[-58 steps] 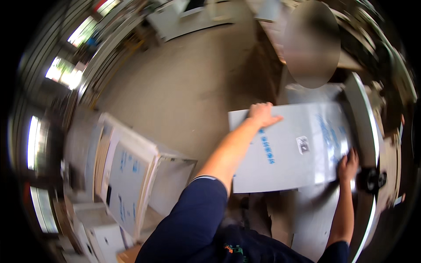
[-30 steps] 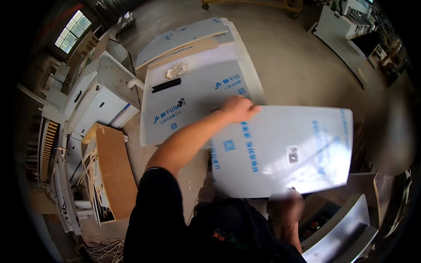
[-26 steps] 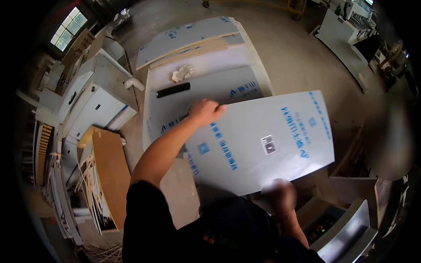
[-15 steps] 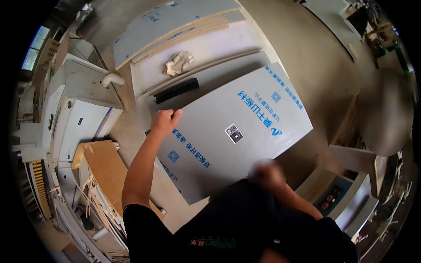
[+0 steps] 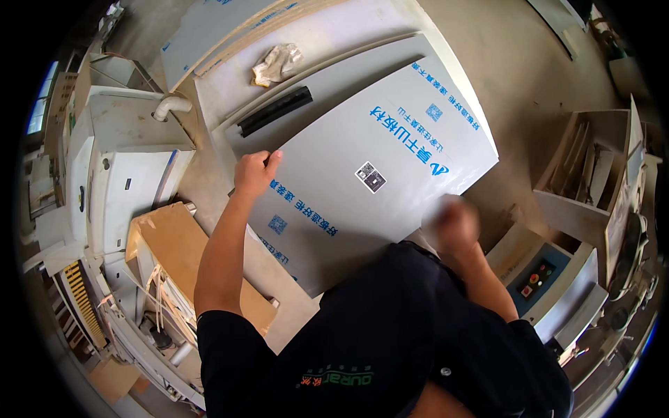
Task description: The person picks up several large rectangular wooden panels one at a time and feeds them through a stationary shaping machine by hand, then places a black plastic strip onto the edge of a finished panel.
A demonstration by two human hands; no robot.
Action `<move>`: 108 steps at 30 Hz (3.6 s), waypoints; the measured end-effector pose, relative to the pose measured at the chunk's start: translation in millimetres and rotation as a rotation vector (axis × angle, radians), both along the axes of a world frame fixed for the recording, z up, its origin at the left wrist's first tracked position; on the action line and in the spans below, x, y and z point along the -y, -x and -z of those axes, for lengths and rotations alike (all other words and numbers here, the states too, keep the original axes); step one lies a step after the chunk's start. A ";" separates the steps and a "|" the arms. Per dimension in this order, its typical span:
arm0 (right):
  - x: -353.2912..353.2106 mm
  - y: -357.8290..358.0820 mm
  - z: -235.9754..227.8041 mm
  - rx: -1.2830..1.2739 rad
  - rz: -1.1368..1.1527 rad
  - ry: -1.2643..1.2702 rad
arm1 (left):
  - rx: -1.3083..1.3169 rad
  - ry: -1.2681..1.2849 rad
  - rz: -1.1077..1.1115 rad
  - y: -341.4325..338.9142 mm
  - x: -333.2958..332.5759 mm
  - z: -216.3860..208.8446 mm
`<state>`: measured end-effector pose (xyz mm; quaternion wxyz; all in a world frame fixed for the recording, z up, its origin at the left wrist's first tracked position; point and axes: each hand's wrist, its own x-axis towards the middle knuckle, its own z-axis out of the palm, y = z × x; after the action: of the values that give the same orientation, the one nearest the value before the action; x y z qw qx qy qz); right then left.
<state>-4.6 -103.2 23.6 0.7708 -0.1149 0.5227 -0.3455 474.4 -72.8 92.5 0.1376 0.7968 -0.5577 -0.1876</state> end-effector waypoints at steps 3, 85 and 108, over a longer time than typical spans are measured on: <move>28.8 15.4 5.7 -0.007 0.169 -0.120 | 0.002 -0.003 0.038 -2.7 1.3 5.8; -49.1 -70.5 -6.8 0.234 -0.214 -0.398 | -1.346 -0.500 -0.107 -60.0 15.1 13.1; -51.8 -69.2 -2.3 0.277 -0.189 -0.429 | -1.126 -0.560 -0.220 -56.7 22.4 17.5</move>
<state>64.7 -51.4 25.9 0.8704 0.0510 0.4606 -0.1661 531.1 -95.2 75.1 0.2145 0.6345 -0.2445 -0.7012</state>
